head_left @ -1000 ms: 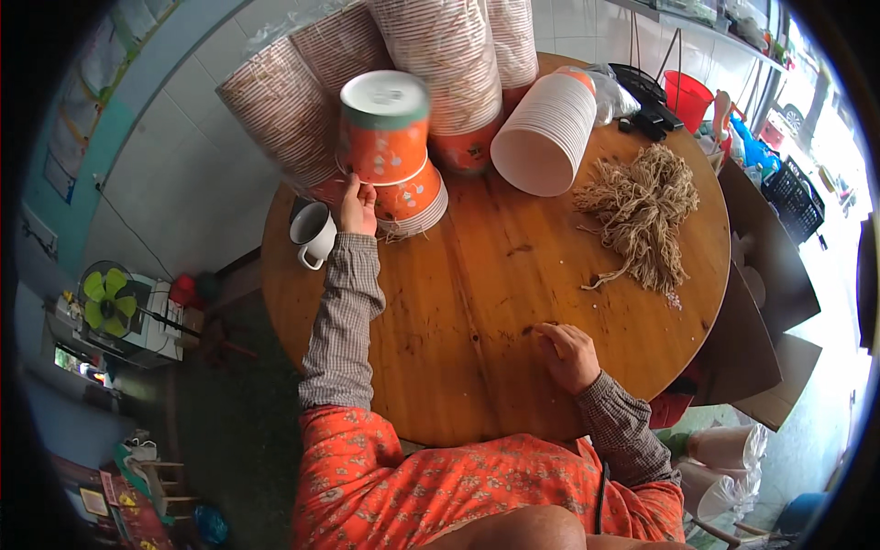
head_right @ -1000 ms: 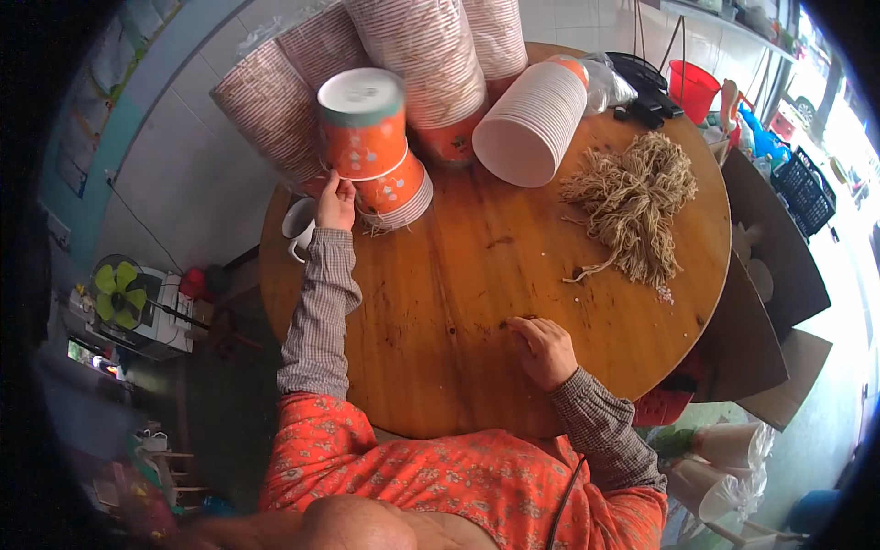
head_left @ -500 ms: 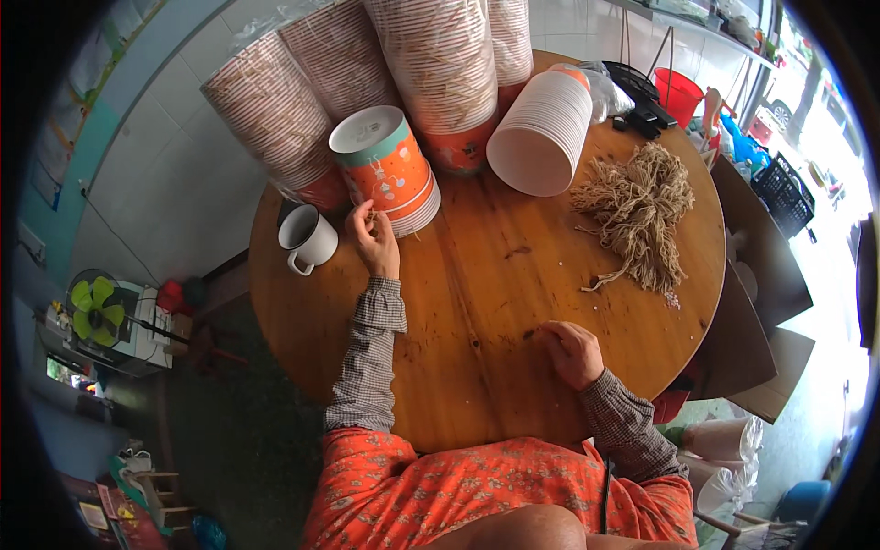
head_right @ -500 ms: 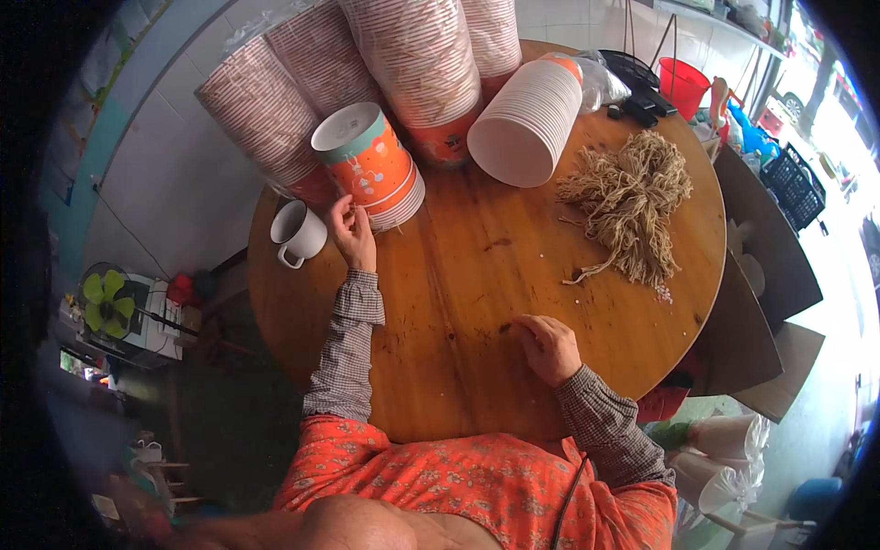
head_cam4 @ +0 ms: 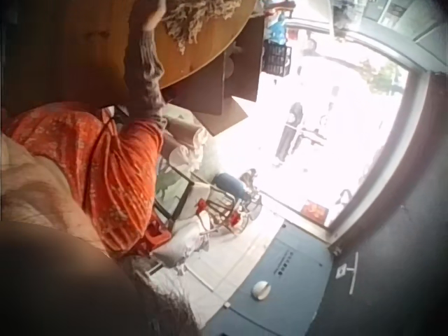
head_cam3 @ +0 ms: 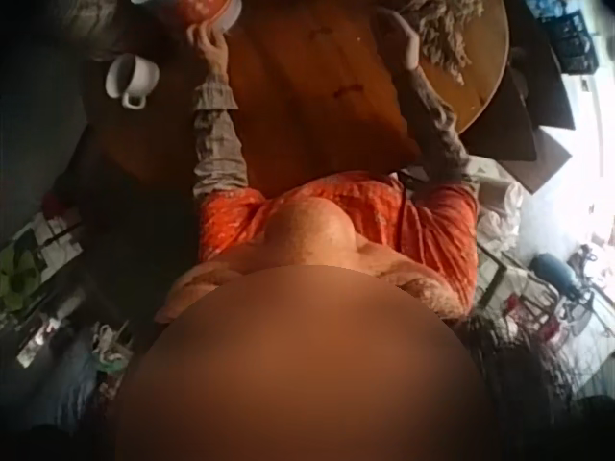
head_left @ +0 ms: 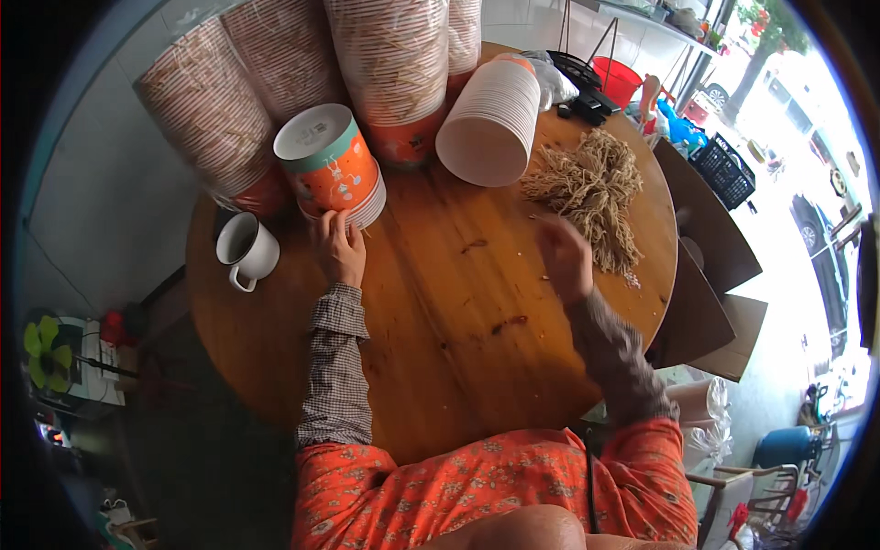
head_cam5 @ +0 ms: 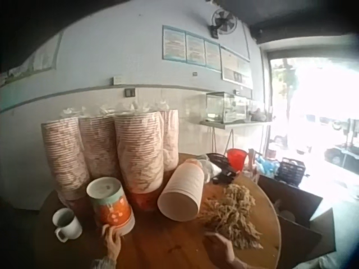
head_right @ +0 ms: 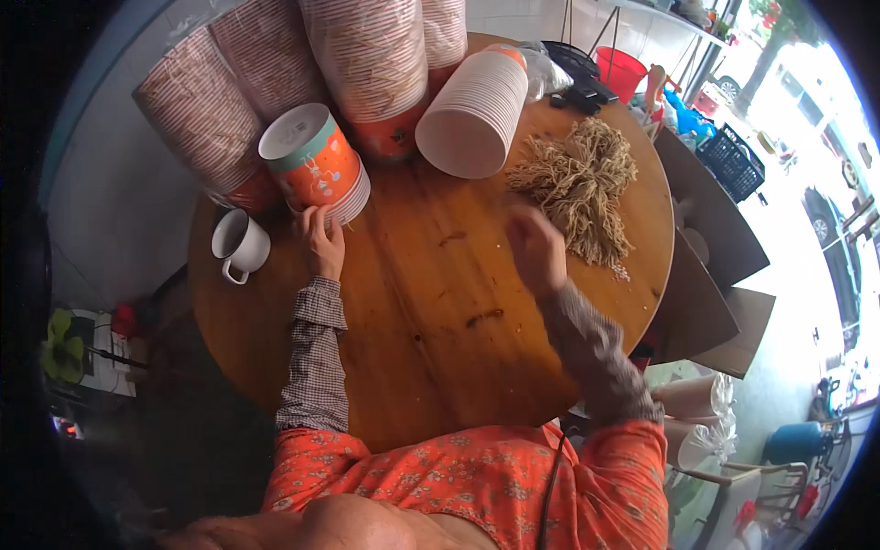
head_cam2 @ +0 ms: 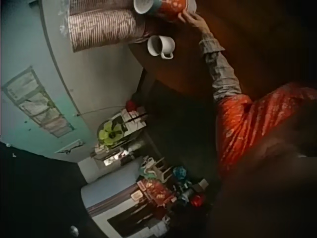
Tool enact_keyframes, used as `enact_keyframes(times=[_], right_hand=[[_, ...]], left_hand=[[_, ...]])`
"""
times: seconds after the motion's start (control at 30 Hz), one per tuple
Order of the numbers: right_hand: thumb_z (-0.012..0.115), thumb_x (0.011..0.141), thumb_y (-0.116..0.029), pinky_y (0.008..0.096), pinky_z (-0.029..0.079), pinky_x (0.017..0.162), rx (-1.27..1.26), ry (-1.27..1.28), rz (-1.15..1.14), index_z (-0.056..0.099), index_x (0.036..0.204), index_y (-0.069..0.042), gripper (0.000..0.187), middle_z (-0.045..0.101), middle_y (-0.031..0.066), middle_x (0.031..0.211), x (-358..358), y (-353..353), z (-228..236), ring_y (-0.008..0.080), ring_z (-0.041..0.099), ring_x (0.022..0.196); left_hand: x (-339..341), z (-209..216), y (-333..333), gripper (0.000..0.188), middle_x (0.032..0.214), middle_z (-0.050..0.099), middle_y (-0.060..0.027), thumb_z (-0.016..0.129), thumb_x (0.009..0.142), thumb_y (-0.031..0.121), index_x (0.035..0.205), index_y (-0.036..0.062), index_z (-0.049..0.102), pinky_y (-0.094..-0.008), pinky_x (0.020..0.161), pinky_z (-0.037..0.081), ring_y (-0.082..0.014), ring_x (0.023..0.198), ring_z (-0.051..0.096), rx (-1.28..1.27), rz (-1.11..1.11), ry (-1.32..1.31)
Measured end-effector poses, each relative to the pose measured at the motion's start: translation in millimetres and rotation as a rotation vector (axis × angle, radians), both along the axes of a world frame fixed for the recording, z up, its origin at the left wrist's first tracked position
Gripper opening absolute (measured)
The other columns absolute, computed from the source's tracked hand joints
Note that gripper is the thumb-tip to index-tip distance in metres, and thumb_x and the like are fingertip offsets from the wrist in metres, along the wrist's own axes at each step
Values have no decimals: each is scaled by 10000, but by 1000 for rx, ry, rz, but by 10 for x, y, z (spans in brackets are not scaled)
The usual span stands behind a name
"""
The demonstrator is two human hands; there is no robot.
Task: Thread and tie string handles onto paper buckets.
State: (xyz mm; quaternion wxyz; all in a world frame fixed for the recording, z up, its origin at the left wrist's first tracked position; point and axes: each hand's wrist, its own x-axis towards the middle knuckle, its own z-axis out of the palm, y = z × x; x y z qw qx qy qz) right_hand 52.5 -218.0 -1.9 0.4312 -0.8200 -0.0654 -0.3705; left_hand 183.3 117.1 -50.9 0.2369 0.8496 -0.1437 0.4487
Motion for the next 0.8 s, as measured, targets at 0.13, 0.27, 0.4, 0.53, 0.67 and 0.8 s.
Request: enact_keyframes(times=[0.13, 0.27, 0.4, 0.53, 0.67, 0.8], right_hand=[[651, 819, -129, 399, 487, 791, -207, -7, -197, 620, 1042, -81, 230, 596, 129, 943, 1037, -177, 331, 315, 590, 914], [677, 811, -238, 428, 469, 807, -435, -16, -293, 586, 1011, -111, 253, 568, 118, 959, 1594, -147, 371, 314, 563, 971], [559, 886, -204, 466, 477, 737, -600, 16, -380, 535, 933, -101, 116, 577, 124, 923, 1832, -82, 404, 339, 582, 942], [492, 864, -123, 462, 519, 705, -769, 7, -382, 528, 932, -86, 85, 597, 128, 939, 1886, -17, 469, 334, 627, 893], [500, 854, -111, 472, 522, 752, -767, 134, -327, 566, 1045, -107, 202, 616, 147, 994, 1843, 31, 528, 362, 635, 922], [515, 793, -80, 485, 521, 804, -680, 126, -55, 545, 1262, -156, 475, 618, 190, 1140, 1767, 126, 582, 394, 630, 971]], left_hand=[[-2, -54, 5, 197, 1040, 558, -100, 618, 827, 75, 1024, 74, 608, -446, 857, 461, -335, 992, 540, -16, -14, -2], [45, -135, -2, 181, 1037, 569, -98, 607, 839, 73, 1020, 73, 616, -431, 848, 473, -323, 991, 555, -81, -38, -24], [-4, -135, -3, 173, 1017, 593, -93, 603, 841, 68, 1013, 69, 624, -425, 836, 482, -319, 960, 579, -159, -83, -16], [7, -106, -24, 178, 975, 621, -77, 623, 804, 27, 968, 94, 628, -396, 792, 503, -292, 913, 608, -102, -156, -136], [-23, -75, -69, 168, 972, 620, -77, 620, 802, 18, 952, 92, 623, -391, 790, 504, -297, 911, 606, -69, -178, -92], [0, -118, -113, 141, 957, 624, -85, 614, 812, 28, 942, 83, 619, -403, 798, 504, -311, 920, 604, -71, -216, -71]])
